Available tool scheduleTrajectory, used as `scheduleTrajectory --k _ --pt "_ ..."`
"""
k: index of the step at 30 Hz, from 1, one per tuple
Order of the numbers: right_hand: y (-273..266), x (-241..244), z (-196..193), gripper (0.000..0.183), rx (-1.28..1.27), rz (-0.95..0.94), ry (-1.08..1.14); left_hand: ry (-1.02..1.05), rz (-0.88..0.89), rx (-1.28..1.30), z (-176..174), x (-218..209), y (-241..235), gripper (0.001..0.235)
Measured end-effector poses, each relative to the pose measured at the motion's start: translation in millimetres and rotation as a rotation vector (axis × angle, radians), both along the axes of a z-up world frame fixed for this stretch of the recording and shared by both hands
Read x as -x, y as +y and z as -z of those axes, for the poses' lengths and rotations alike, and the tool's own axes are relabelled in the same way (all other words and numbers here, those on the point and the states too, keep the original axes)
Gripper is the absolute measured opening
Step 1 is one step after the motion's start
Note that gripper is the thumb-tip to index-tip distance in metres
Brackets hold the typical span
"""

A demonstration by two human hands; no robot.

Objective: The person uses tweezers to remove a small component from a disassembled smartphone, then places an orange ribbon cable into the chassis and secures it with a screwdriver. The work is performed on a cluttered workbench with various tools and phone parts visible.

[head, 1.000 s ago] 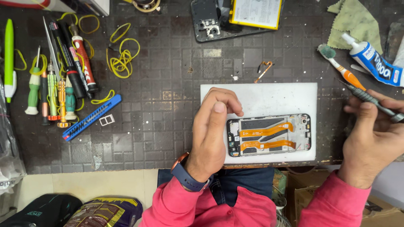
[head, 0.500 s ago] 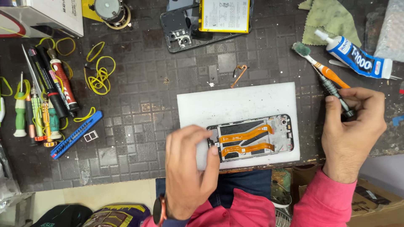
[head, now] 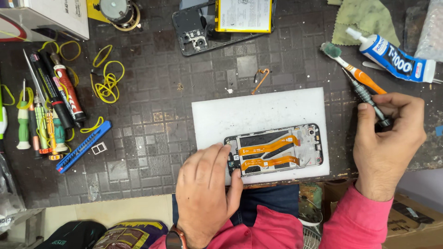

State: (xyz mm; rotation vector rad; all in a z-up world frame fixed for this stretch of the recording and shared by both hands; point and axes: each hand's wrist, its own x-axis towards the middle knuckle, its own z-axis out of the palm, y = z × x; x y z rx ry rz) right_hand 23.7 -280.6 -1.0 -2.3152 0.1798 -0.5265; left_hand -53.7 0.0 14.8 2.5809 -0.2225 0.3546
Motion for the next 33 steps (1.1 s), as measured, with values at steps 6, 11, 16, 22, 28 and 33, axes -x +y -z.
scheduleTrajectory --k 6,11,16,22,28,33 --pt "-1 -1 2 0.018 0.012 -0.005 0.000 -0.028 0.082 -0.145 0 -2 5 0.050" --pt "0 -1 0 0.018 0.069 -0.010 -0.015 -0.038 0.109 -0.138 5 0 8 0.050" --pt "7 -3 -6 0.018 0.051 0.027 0.001 -0.101 0.082 -0.066 19 -3 6 0.048" --pt "8 -3 -6 0.019 0.075 0.042 0.009 -0.166 0.014 -0.022 34 2 4 0.043" --pt "5 -4 -6 0.017 0.142 -0.019 -0.014 -0.264 -0.019 -0.016 37 -1 1 0.036" --pt "8 -5 -8 0.018 0.134 -0.035 -0.017 -0.261 -0.033 -0.014 38 1 0 0.035"
